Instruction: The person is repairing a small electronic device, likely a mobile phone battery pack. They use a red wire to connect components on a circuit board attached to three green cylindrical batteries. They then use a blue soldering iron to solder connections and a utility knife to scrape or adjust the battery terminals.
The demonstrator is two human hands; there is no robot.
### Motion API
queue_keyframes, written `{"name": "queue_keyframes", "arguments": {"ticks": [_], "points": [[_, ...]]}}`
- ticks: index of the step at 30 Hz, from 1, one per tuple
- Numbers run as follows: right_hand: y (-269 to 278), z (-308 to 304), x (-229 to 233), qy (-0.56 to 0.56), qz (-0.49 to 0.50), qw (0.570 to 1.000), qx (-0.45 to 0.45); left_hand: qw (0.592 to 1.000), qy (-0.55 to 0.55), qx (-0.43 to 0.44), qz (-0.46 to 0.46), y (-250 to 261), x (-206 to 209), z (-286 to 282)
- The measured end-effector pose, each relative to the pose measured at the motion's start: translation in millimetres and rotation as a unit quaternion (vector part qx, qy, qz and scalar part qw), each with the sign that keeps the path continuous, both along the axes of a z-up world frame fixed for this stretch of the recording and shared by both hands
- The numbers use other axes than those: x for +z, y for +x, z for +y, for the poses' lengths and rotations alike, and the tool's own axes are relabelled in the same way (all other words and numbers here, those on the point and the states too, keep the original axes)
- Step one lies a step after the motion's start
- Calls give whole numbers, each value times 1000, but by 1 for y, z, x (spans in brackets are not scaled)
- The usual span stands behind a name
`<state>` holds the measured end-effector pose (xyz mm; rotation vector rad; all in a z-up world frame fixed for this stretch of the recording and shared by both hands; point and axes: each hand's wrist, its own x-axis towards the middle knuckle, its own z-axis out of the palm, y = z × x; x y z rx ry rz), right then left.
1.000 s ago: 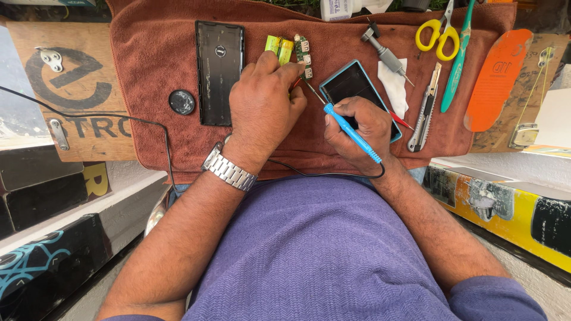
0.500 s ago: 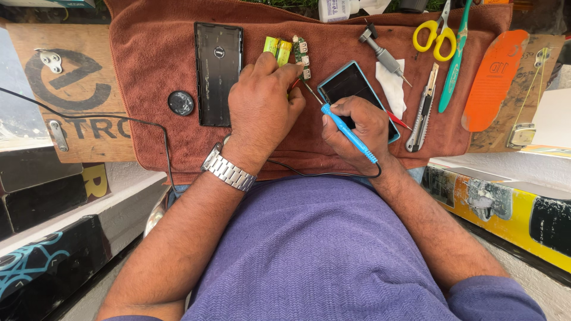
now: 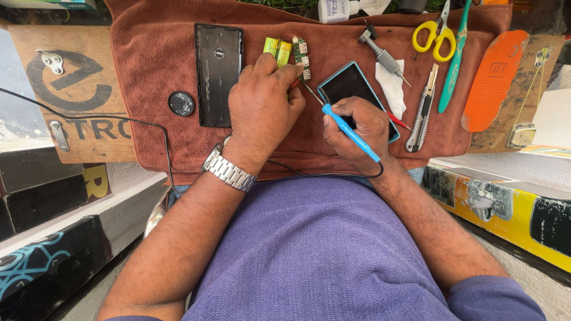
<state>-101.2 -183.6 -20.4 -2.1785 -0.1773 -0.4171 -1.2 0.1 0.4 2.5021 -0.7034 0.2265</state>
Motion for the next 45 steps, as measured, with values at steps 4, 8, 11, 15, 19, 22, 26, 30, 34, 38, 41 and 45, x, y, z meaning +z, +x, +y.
{"name": "queue_keyframes", "arguments": {"ticks": [4, 8, 11, 15, 19, 22, 26, 30, 34, 38, 41, 45], "points": [[-1, 0, 1, 8, 4, 1000, -1, 1000, 0, -2, 3, 1, 0, 0], [-1, 1, 3, 1, -4, 1000, -6, 1000, -3, -1, 0, 0, 1, 0], [-1, 1, 3, -2, -6, 1000, 2, 1000, -3, -2, -5, 0, 3, 0], [0, 0, 1, 4, 3, 1000, 5, 999, 26, -10, -31, -7, 6, -4], [1, 2, 2, 8, 5, 1000, 1, 995, 81, -10, -52, -9, 9, -7], [0, 0, 4, 2, -3, 1000, 3, 993, 96, -6, -69, -9, 10, -11], [1, 1, 4, 8, -2, 1000, -2, 992, 105, -10, -74, -7, 11, -10], [-1, 1, 7, 12, 3, 1000, -1, 996, 79, -14, -49, -2, 13, -10], [0, 1, 10, 4, -5, 1000, 4, 997, 63, -15, -44, 0, 13, -11], [0, 0, 10, 5, -9, 1000, 9, 997, 61, -19, -33, 1, 12, -10], [0, 1, 8, 0, -15, 1000, 8, 998, 52, -19, -34, 1, 10, -10], [1, 0, 3, -4, -13, 1000, 5, 998, 56, -21, -22, 0, 8, -8]]}}
